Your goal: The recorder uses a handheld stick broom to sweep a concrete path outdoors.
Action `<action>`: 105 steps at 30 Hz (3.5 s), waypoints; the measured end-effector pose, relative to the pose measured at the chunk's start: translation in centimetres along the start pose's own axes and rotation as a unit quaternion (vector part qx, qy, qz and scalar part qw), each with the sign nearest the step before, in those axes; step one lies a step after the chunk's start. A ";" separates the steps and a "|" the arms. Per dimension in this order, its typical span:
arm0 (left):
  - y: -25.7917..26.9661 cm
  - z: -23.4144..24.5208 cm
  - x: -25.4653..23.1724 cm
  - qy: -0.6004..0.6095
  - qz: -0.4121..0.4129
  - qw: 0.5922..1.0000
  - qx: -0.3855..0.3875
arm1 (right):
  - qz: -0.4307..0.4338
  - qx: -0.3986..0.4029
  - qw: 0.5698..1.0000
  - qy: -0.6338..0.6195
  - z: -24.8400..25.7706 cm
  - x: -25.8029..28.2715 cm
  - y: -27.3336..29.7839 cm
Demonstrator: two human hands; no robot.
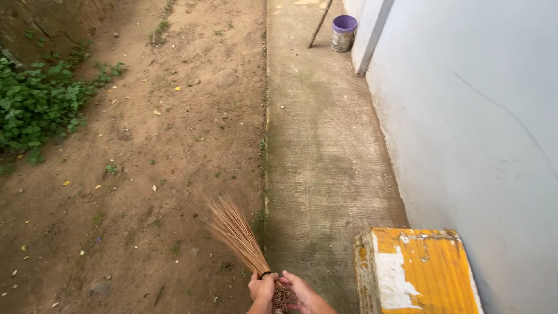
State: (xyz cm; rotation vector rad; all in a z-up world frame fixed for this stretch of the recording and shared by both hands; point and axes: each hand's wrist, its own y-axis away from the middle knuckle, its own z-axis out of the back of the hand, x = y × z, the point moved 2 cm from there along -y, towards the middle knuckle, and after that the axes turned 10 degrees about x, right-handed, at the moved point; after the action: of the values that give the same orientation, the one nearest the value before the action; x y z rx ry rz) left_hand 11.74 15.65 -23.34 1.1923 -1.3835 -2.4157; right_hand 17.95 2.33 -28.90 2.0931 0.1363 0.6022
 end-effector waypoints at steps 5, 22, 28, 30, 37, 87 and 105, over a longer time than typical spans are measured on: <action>-0.4 -1.1 -2.9 0.031 -0.050 0.996 0.072 | 0.033 -0.033 0.999 -0.026 0.0 3.0 -0.4; -10.8 -0.2 -0.9 0.009 0.076 0.984 0.158 | -0.034 -0.041 0.996 0.069 -2.5 5.1 -2.8; -6.2 1.0 -7.1 -0.027 0.016 0.999 0.014 | -0.029 -0.065 0.991 0.111 -4.4 8.3 -1.8; -5.3 0.8 -8.7 -0.014 0.000 1.000 -0.016 | 0.032 0.002 0.999 0.042 -4.8 9.8 -1.3; -4.5 -5.6 -12.5 0.022 -0.078 0.996 0.029 | 0.088 -0.027 0.996 0.021 -0.2 15.1 -0.6; -1.2 -33.3 -23.3 0.130 -0.030 0.946 0.296 | 0.274 -0.194 0.939 0.076 28.6 28.8 0.8; -8.6 -27.1 -21.5 0.173 0.024 0.985 0.009 | 0.045 0.061 0.989 0.130 15.8 33.0 7.3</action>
State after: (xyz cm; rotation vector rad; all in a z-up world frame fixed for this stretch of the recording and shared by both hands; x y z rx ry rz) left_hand 47.18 11.79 -25.08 1.4778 -1.3086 -2.0412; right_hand 53.23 -3.22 -18.01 2.1391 0.2328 0.9431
